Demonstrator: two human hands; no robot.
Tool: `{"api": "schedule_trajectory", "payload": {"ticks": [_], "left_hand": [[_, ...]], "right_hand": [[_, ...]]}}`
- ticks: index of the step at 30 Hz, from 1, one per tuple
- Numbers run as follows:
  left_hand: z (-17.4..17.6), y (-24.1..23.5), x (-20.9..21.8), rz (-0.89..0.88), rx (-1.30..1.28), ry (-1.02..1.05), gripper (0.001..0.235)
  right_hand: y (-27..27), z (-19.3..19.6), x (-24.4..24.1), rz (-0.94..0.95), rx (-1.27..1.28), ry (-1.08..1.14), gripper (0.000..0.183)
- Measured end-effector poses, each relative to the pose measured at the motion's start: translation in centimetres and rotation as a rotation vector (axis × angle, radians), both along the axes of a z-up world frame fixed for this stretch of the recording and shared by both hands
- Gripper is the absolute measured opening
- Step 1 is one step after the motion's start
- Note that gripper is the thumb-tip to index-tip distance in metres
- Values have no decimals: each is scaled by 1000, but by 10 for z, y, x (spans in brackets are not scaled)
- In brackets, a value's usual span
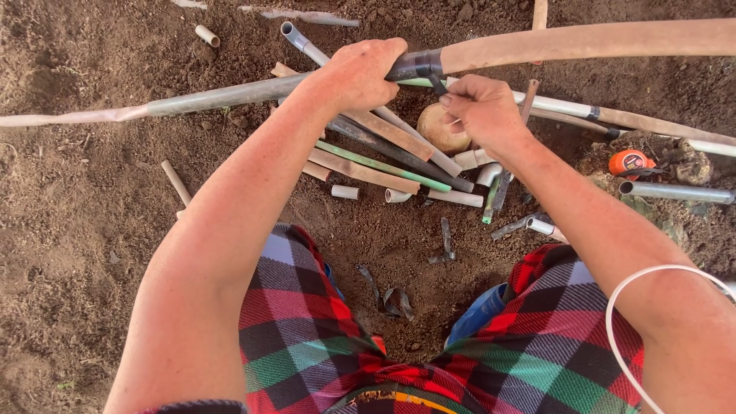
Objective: The person kneels on the ground and assembles various plastic pipes and fittings. They connect different colored pipes using black connectors and tie them together with black tape. The person handles multiple pipe segments and fittings, arranging them into a larger structure.
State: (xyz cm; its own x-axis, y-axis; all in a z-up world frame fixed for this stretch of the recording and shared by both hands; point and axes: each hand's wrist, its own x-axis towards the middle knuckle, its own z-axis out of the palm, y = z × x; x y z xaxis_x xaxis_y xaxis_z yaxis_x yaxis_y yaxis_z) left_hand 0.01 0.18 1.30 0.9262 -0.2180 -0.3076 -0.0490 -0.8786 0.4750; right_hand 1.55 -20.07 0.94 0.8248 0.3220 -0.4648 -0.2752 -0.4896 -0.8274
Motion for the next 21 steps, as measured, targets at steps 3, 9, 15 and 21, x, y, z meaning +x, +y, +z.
{"api": "schedule_trajectory", "payload": {"ticks": [3, 9, 15, 21], "left_hand": [[3, -4, -2, -27, -54, 47, 27], [35, -33, -17, -78, -53, 358, 34], [47, -60, -30, -224, 13, 471, 25], [36, -57, -32, -252, -93, 449, 35]], "right_hand": [[-8, -4, 6, -5, -74, -17, 10], [-31, -51, 39, 277, -156, -613, 17], [-27, -53, 41, 110, 296, -1059, 28], [-27, -45, 32, 161, 338, -1108, 19]]}}
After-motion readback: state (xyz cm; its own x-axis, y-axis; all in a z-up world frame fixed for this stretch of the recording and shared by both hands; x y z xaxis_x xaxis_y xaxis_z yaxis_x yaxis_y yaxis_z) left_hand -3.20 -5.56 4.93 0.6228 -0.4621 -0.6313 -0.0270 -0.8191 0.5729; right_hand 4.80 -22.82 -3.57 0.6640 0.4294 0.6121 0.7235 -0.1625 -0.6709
